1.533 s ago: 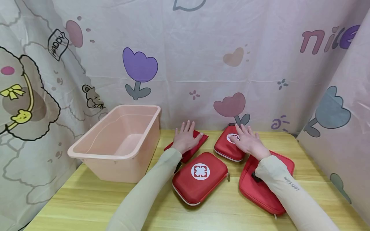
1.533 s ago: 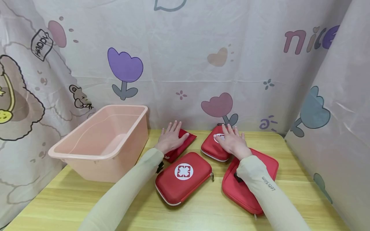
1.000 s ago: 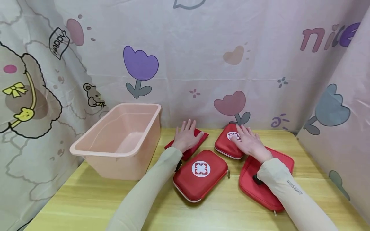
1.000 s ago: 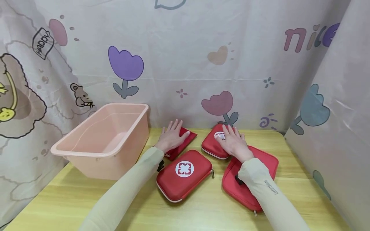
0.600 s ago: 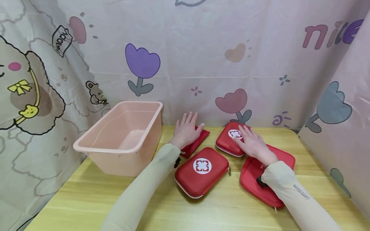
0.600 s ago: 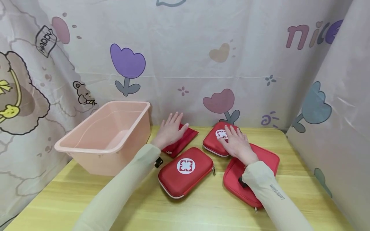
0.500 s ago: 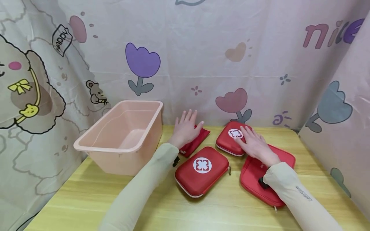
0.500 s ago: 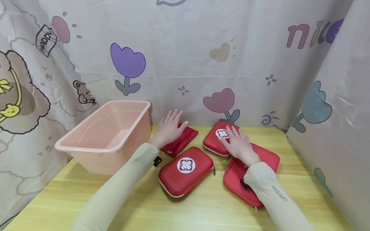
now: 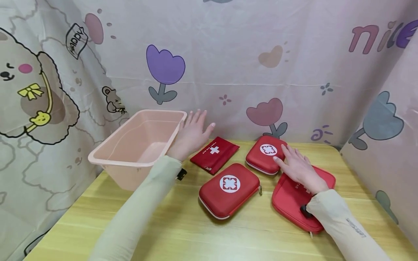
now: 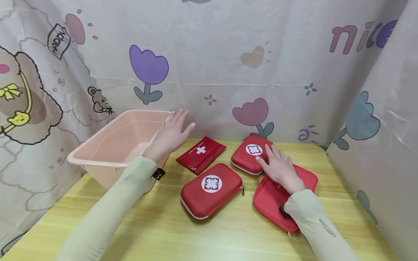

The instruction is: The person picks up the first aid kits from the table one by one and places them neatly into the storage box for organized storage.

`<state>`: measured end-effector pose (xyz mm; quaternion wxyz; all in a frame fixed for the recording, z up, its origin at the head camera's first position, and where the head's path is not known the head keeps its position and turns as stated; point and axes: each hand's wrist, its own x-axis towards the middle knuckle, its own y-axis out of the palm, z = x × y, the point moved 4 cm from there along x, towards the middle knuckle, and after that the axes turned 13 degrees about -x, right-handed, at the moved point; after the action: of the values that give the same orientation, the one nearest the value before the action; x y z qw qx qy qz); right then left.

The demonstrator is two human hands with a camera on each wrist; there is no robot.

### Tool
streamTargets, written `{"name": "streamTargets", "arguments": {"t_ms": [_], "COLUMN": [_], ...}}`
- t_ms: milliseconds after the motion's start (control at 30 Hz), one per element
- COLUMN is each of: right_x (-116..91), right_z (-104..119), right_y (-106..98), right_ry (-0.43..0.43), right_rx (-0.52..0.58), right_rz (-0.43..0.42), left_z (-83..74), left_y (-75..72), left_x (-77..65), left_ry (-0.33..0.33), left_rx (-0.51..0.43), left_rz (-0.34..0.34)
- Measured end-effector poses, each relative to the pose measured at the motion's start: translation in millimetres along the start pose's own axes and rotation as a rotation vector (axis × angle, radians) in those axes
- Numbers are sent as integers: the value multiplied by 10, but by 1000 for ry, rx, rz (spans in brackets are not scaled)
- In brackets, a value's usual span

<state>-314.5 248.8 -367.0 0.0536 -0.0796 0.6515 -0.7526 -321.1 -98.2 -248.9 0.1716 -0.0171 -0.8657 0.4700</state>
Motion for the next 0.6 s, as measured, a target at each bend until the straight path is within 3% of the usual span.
{"name": "streamTargets", "arguments": {"t_ms": [333,600], "right_x": [-88,-116], "right_z": [-46,-79], "right_y": [11,-22], "right_ry": [-7,-2], "right_rx": [11,4], "right_rz": [8,21], "left_z": [493,820], "left_y": [-616,-1000], "left_x": [-250,-455], "left_ry": [-4,-50], "left_rx": [-111,-95], "left_rz": [-75,-103]}}
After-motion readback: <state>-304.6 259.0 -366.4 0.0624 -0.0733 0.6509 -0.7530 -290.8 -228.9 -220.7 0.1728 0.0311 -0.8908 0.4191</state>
